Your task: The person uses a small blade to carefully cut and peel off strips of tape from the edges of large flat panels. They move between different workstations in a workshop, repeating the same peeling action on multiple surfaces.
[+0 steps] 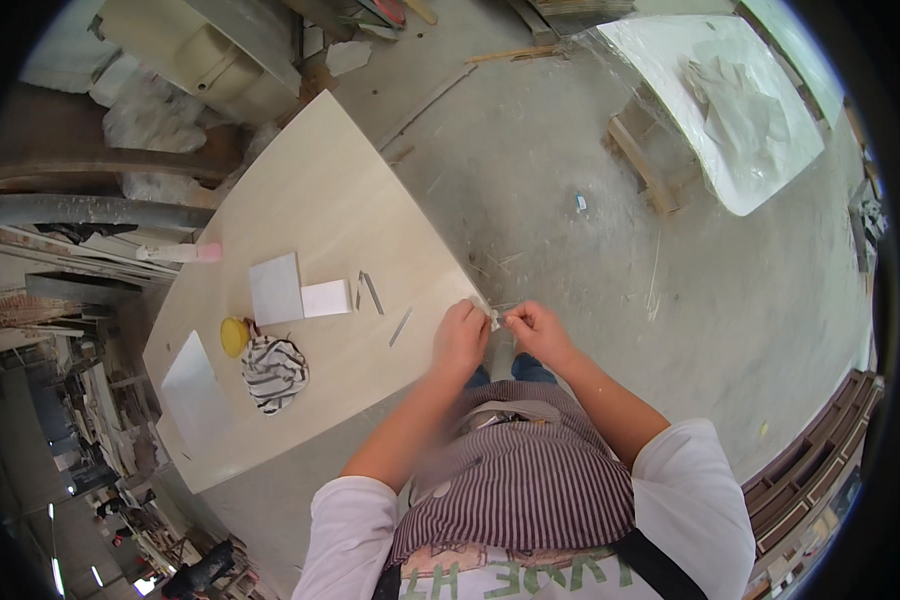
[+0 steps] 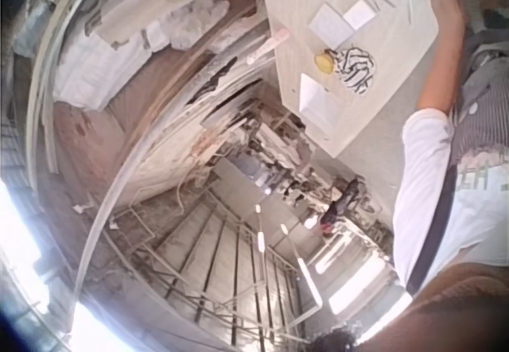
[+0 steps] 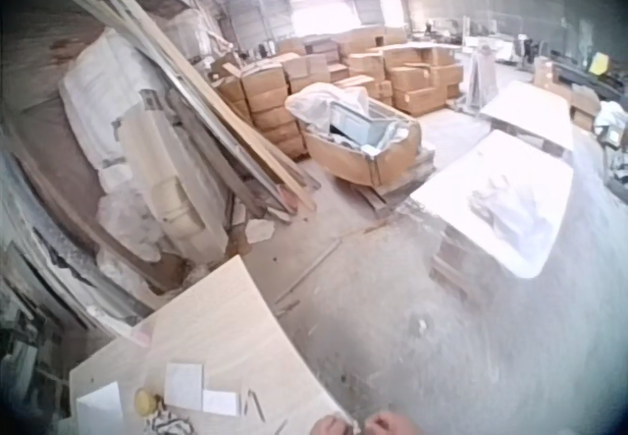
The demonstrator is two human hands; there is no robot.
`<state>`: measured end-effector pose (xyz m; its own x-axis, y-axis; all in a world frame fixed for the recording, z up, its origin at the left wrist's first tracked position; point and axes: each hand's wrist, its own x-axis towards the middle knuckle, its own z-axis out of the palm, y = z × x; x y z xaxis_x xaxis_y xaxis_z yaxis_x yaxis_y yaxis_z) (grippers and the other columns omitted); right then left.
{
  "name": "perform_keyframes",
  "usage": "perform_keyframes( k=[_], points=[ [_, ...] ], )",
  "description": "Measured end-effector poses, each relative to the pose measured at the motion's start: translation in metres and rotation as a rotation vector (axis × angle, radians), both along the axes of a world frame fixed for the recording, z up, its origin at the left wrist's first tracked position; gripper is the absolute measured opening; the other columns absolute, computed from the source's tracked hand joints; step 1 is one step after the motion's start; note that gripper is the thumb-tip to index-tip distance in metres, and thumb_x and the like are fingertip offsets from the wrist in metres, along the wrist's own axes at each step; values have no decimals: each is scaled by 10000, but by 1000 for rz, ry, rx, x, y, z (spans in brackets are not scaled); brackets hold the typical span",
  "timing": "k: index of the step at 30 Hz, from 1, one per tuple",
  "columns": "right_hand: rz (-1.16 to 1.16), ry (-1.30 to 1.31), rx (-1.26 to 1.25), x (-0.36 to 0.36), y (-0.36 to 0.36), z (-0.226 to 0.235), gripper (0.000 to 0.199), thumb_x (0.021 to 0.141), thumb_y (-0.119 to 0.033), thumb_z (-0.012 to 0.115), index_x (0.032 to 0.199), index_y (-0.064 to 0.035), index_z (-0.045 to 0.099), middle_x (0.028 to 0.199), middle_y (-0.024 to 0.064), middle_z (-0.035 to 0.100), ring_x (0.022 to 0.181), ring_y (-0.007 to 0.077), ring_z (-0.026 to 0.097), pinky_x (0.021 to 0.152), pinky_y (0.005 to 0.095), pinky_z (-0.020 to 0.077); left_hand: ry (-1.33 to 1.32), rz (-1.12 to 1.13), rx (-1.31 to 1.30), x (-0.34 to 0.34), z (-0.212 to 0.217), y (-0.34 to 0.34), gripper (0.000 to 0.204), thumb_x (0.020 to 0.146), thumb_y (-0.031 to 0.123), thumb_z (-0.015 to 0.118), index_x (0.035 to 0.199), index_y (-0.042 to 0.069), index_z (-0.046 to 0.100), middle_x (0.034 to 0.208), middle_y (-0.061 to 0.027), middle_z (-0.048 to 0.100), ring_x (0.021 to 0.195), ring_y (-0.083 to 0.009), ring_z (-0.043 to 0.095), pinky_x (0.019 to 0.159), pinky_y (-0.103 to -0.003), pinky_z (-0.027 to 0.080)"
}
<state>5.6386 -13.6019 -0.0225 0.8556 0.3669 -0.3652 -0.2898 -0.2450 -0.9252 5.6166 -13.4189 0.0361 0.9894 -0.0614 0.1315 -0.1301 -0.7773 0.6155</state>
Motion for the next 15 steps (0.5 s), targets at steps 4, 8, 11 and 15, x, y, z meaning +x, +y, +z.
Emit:
perform_keyframes(
  k=[4,8,11,15],
  points=[
    [-161,-81,-2,-13,11,-4,162,906,-153,688,950,2,668,822,98,688,683,153,626,642,301,509,-6,-82,20,9,-4,6,111,725,23,693,745,48,586,789,-134,541,790,-358,557,679,-464,469],
    [-268,-65,-34,-24,20,3,159,899,-154,690,960,-7,678,839,116,685,700,186,638,654,313,515,-42,-220,34,19,0,16,123,709,18,689,735,55,574,776,-124,535,780,-351,553,669,-460,470],
    [-320,-111,-62,-31,25,10,156,897,-150,688,966,-11,681,857,130,686,721,211,651,665,326,521,-45,-274,63,21,-1,20,120,707,26,688,734,58,575,778,-120,532,788,-345,555,673,-449,475],
    [-372,-192,-79,-35,35,12,152,898,-144,679,977,-14,680,868,138,691,742,235,662,673,338,527,-68,-329,57,23,-7,28,119,719,42,687,731,57,570,794,-118,530,809,-338,558,680,-439,479]
  ],
)
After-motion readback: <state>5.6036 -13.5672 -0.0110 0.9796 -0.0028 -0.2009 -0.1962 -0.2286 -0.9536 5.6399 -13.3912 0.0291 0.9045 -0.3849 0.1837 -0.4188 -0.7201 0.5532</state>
